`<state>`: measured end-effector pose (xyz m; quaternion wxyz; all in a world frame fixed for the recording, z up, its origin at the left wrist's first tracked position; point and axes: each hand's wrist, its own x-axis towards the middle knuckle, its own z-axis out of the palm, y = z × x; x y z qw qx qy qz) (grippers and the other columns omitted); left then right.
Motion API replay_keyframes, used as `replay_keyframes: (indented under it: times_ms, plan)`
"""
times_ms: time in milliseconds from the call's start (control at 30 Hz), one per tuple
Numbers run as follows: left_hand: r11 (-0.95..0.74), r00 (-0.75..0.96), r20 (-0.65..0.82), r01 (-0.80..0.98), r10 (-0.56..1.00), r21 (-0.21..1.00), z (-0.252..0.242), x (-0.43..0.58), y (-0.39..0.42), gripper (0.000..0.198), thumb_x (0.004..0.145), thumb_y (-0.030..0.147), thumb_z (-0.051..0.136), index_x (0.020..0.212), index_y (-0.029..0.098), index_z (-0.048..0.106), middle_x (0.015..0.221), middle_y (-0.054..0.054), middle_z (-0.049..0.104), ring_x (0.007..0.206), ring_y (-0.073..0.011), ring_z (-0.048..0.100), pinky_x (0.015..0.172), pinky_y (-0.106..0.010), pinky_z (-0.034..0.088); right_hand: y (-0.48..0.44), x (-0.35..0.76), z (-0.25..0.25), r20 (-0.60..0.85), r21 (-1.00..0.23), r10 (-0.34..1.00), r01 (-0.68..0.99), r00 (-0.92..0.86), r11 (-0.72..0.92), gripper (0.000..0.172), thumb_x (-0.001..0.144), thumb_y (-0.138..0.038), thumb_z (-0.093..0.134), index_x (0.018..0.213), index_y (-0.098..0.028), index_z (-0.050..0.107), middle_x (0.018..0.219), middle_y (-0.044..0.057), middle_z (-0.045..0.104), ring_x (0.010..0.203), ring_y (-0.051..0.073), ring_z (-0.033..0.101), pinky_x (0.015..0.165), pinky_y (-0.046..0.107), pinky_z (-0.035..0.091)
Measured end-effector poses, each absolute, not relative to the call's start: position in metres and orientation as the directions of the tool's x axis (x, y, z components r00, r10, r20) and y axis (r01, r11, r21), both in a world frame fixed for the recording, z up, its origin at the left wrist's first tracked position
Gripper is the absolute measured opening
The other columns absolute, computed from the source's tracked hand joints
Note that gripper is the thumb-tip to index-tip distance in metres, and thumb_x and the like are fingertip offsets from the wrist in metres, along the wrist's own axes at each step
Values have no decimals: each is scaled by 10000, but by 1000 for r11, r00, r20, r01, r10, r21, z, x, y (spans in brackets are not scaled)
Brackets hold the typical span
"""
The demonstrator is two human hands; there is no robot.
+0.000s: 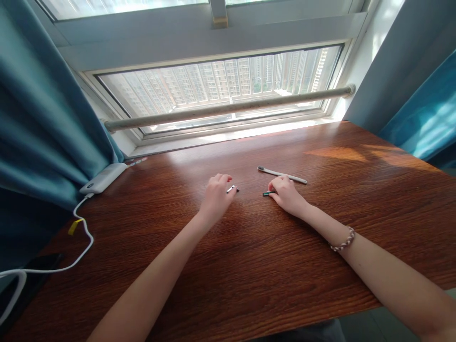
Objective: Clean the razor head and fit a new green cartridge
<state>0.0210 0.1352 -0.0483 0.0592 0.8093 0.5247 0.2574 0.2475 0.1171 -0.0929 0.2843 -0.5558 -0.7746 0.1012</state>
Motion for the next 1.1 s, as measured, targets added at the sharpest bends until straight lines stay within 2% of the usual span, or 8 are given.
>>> replay_keyframes:
  times_ms: [133,400,467,533,600,700,900,1100]
  plan:
    - [-353,280,243,868,929,349,-60,2,139,314,714,341,584,956,148,526,944,-91,531,881,-224,505,785,-333,395,115,246,-91,307,-555,929,754,-206,351,64,721,-126,563,734,-184,540,753,50,597,834,226,467,799,396,324]
    - [-286,244,151,758,958,586,-69,8,137,149,772,314,487,731,171,495,733,-41,524,716,-171,513,677,-299,400,114,243,-86,272,-822,948,473,-163,317,195,741,-252,572,913,-171,529,789,31,619,701,147,597,640,278,458]
    - [-260,234,135,665,963,700,-65,19,133,182,820,345,400,801,175,463,698,-15,514,596,-122,497,564,-248,399,114,240,-85,248,-889,957,357,-151,287,269,742,-320,582,947,-163,511,788,39,630,692,150,614,597,263,467]
    - [-25,233,-17,177,972,984,-62,32,126,191,805,367,423,793,176,422,685,7,500,476,-71,429,443,-194,338,112,237,-83,190,-966,974,152,-123,208,312,712,-352,620,938,-161,521,788,41,638,689,147,615,572,247,454]
    - [215,316,-144,-202,938,956,-61,45,117,219,742,343,526,725,164,402,669,29,473,410,-19,314,379,-148,228,110,233,-81,96,-993,990,-81,-106,88,338,653,-339,682,907,-163,547,784,33,636,666,130,601,550,224,427]
    - [352,396,-220,-299,891,887,-63,58,107,289,721,396,551,674,142,422,595,46,421,376,3,207,345,-141,146,106,228,-79,6,-972,993,-236,-116,-21,348,595,-302,731,876,-168,576,767,15,630,635,106,577,530,203,393]
    - [435,458,-255,-344,851,832,-73,57,101,265,664,300,663,734,138,464,513,90,321,374,16,181,354,-127,148,99,219,-80,-12,-978,994,-205,-106,-33,332,577,-297,741,842,-166,590,737,9,636,666,125,583,598,237,423]
    - [419,461,-253,-302,851,856,-74,54,101,281,656,263,681,729,149,435,572,77,377,387,25,202,371,-128,150,96,213,-80,-6,-982,999,-187,-39,-13,242,592,-303,731,746,-163,608,684,-5,621,621,114,562,574,233,414]
